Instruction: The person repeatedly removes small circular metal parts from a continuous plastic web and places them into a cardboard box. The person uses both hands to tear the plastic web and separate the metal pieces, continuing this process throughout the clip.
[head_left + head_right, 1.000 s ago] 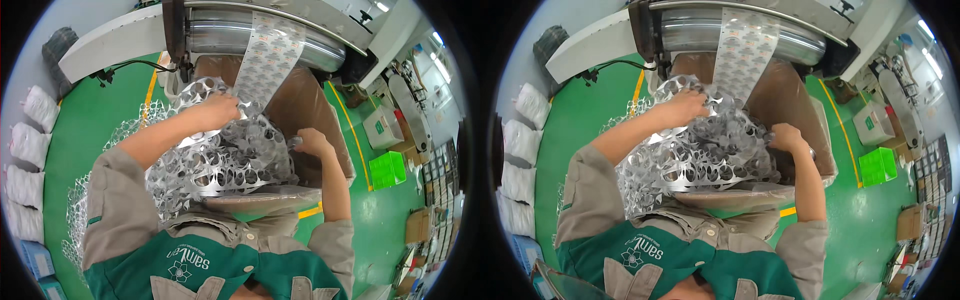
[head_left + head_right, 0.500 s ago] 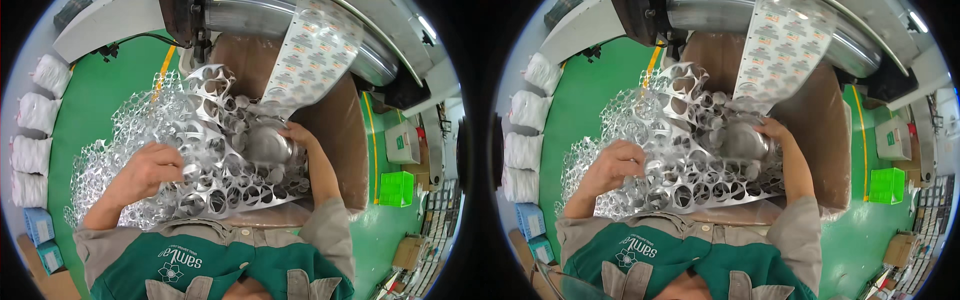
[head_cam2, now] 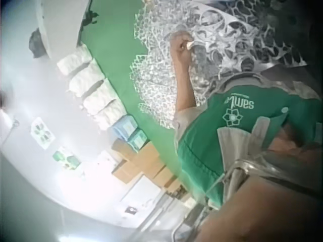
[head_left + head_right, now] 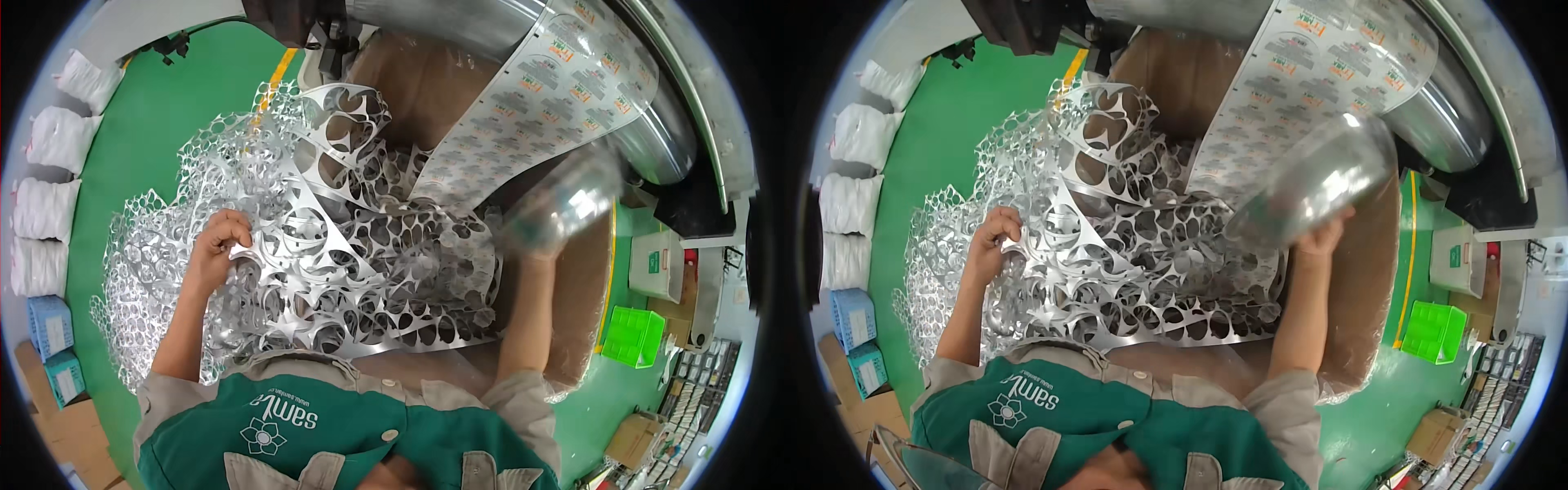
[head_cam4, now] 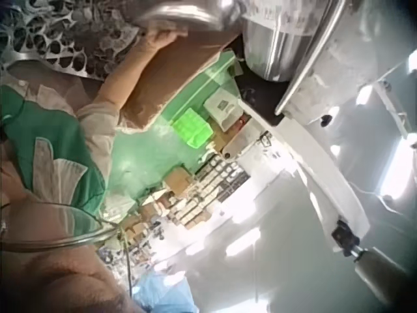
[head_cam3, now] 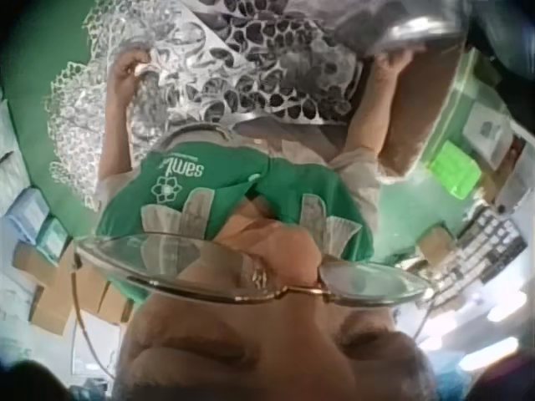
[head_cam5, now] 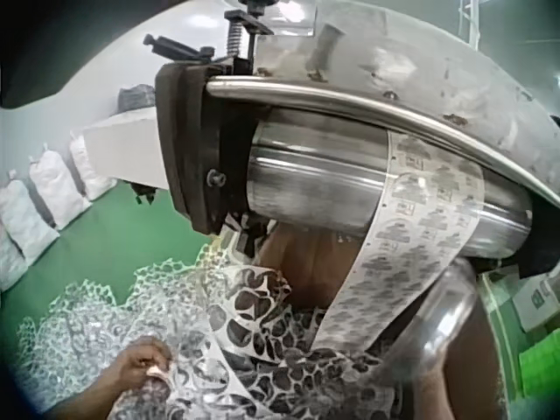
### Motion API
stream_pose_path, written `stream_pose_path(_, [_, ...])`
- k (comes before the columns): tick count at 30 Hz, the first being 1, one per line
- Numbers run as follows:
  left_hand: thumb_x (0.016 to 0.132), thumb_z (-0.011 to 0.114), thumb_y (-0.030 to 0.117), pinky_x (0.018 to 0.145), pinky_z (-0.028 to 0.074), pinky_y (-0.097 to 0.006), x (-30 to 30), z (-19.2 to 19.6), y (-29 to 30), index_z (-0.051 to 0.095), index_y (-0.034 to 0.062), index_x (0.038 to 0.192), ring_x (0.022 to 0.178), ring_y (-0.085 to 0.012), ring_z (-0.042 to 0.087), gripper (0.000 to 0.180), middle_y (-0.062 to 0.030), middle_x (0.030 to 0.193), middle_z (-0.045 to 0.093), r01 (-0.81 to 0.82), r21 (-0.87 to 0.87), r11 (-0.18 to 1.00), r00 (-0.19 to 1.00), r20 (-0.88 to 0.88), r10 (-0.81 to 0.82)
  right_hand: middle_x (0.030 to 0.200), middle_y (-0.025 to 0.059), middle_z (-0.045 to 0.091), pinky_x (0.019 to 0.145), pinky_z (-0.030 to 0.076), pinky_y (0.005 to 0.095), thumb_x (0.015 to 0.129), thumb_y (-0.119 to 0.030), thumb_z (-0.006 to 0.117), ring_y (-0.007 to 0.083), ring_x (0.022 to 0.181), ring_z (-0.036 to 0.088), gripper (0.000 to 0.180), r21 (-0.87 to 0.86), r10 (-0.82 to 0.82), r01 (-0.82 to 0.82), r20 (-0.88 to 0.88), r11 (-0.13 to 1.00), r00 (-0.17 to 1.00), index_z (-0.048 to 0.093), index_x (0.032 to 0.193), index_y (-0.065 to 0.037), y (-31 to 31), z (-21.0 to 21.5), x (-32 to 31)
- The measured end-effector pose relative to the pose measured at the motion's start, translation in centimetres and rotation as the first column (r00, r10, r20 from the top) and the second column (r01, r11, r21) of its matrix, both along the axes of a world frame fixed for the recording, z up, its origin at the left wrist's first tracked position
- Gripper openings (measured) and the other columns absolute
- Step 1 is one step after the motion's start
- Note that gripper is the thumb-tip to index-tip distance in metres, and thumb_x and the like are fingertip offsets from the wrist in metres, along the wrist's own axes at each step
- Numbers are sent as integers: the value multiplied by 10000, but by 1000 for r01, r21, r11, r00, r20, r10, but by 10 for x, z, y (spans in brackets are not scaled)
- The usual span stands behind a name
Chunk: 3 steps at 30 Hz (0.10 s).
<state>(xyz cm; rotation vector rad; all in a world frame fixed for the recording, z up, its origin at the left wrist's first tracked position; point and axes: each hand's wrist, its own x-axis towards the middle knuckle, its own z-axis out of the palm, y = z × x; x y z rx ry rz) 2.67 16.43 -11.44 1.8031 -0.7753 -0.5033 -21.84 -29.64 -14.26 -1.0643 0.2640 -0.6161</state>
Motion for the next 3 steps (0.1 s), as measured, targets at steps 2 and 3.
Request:
stream_pose_path(2, [606, 421, -210, 777, 386, -261, 2, -3, 4, 563, 62, 743, 892, -181, 484, 337, -49, 986, 504, 20, 70, 997, 999, 34, -22, 1300, 151, 425, 1008, 346, 473, 857, -363, 565, 286, 1204, 401, 626, 280, -218, 290, -261, 915, 940, 336, 1313, 1, -1, -73, 18])
stream_pose_path(3, [601, 421, -210, 811, 377, -269, 5, -15, 3, 566, 62, 754, 906, -184, 479, 344, -53, 1015, 503, 76, 44, 996, 993, 85, -80, 1373, 103, 349, 995, 369, 438, 853, -416, 552, 279, 1256, 338, 665, 11, -68, 74, -277, 997, 958, 308, 1342, -38, -19, -123, 2])
